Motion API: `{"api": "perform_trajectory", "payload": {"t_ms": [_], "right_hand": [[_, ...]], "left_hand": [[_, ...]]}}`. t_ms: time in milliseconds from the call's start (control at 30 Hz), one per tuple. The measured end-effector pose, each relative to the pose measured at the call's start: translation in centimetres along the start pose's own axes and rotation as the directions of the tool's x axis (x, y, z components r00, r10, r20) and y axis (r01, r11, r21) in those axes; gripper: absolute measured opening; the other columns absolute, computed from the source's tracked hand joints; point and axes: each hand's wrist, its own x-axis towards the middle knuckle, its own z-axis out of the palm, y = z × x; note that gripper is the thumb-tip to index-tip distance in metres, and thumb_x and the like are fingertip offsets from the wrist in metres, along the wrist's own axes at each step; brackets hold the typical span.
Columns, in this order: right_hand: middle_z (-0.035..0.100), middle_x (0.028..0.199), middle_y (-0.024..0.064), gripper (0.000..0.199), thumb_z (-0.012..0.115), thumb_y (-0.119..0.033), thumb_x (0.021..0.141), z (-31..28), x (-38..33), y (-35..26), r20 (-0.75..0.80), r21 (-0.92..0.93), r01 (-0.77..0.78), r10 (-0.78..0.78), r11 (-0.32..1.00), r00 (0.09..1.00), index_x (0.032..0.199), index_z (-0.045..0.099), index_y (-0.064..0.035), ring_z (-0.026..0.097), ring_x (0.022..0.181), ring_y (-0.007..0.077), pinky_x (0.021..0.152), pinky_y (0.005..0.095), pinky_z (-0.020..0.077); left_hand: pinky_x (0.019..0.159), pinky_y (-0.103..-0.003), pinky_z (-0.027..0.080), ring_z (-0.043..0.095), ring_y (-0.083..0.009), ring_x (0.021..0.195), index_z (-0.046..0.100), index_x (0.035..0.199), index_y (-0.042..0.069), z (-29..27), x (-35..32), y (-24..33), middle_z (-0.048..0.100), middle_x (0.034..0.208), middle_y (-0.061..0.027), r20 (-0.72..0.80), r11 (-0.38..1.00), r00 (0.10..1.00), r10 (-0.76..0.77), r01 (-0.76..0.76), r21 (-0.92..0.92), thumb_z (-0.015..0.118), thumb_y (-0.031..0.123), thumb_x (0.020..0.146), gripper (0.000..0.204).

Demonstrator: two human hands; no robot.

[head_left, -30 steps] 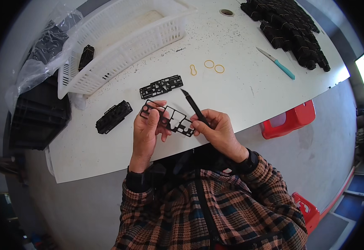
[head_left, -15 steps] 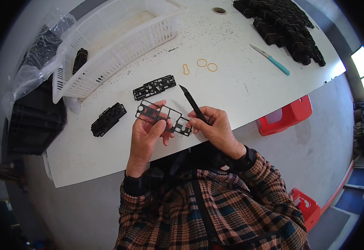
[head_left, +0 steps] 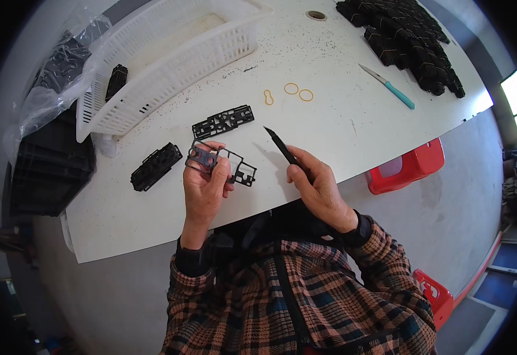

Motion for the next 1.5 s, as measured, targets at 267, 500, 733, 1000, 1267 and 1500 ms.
{"api": "perform_trajectory", "payload": {"t_ms": [267, 500, 733, 1000, 1267, 1500], "right_hand": [[0.054, 0.072, 0.0123, 0.053, 0.052, 0.005, 0.086, -1.0, -1.5, -1.3, 0.305, -0.536, 0.236, -0.074, 0.811, 0.949, 0.137, 0.051, -0.0108, 0.057, 0.063, 0.0211, 0.062, 0.0331, 0.0492], [0.054, 0.076, 0.0105, 0.062, 0.058, 0.001, 0.08, -0.4, -0.3, -0.9, 0.386, -0.728, 0.383, -0.122, 0.568, 0.914, 0.139, 0.049, -0.0162, 0.059, 0.064, 0.0262, 0.06, 0.0364, 0.0509], [0.056, 0.082, 0.0098, 0.066, 0.059, 0.0, 0.08, 0.4, -0.3, -0.5, 0.374, -0.768, 0.358, -0.081, 0.531, 0.924, 0.142, 0.046, -0.0173, 0.061, 0.064, 0.0258, 0.059, 0.0364, 0.0511], [0.056, 0.083, 0.0102, 0.066, 0.059, 0.0, 0.08, 0.4, -0.1, -0.4, 0.367, -0.773, 0.318, -0.022, 0.549, 0.93, 0.143, 0.044, -0.0177, 0.062, 0.066, 0.0261, 0.06, 0.0364, 0.0518], [0.056, 0.084, 0.0098, 0.067, 0.057, 0.0, 0.08, -0.2, -0.3, -0.6, 0.386, -0.749, 0.351, -0.061, 0.563, 0.921, 0.144, 0.043, -0.0187, 0.062, 0.066, 0.026, 0.06, 0.0364, 0.052], [0.055, 0.086, 0.009, 0.068, 0.057, 0.0, 0.08, 0.5, -0.9, -0.2, 0.357, -0.797, 0.32, -0.029, 0.512, 0.934, 0.144, 0.042, -0.0188, 0.062, 0.067, 0.0258, 0.06, 0.0365, 0.052]], "left_hand": [[0.054, -0.019, 0.038, 0.041, -0.0017, 0.058, 0.055, 0.109, 0.001, 0.7, 0.5, -0.9, 0.048, 0.065, 0.0043, 0.047, 0.923, 0.98, 0.193, -0.198, 0.331, 0.057, 0.006, 0.094, 0.016], [0.055, -0.019, 0.039, 0.042, -0.0021, 0.059, 0.055, 0.109, 0.0, 1.4, 0.5, -0.1, 0.049, 0.064, 0.0033, 0.109, 0.865, 0.965, 0.238, -0.262, 0.429, 0.056, 0.003, 0.094, 0.015], [0.056, -0.02, 0.042, 0.044, -0.0028, 0.059, 0.054, 0.109, 0.0, 1.7, 0.3, 0.1, 0.05, 0.065, 0.0019, 0.115, 0.842, 0.962, 0.248, -0.273, 0.465, 0.056, 0.002, 0.093, 0.016], [0.057, -0.02, 0.042, 0.044, -0.0042, 0.059, 0.054, 0.109, -0.001, 1.9, 0.5, 0.1, 0.049, 0.065, -0.0002, 0.147, 0.817, 0.949, 0.277, -0.314, 0.484, 0.055, 0.0, 0.093, 0.016], [0.056, -0.021, 0.041, 0.041, -0.0058, 0.057, 0.052, 0.109, 0.001, 1.8, 0.5, 0.1, 0.047, 0.065, -0.0015, 0.16, 0.824, 0.952, 0.262, -0.307, 0.477, 0.054, 0.0, 0.093, 0.016], [0.055, -0.021, 0.04, 0.04, -0.0058, 0.057, 0.052, 0.109, 0.002, 2.0, 0.4, 0.1, 0.047, 0.065, -0.0023, 0.165, 0.813, 0.95, 0.265, -0.312, 0.492, 0.055, 0.0, 0.093, 0.017]]}}
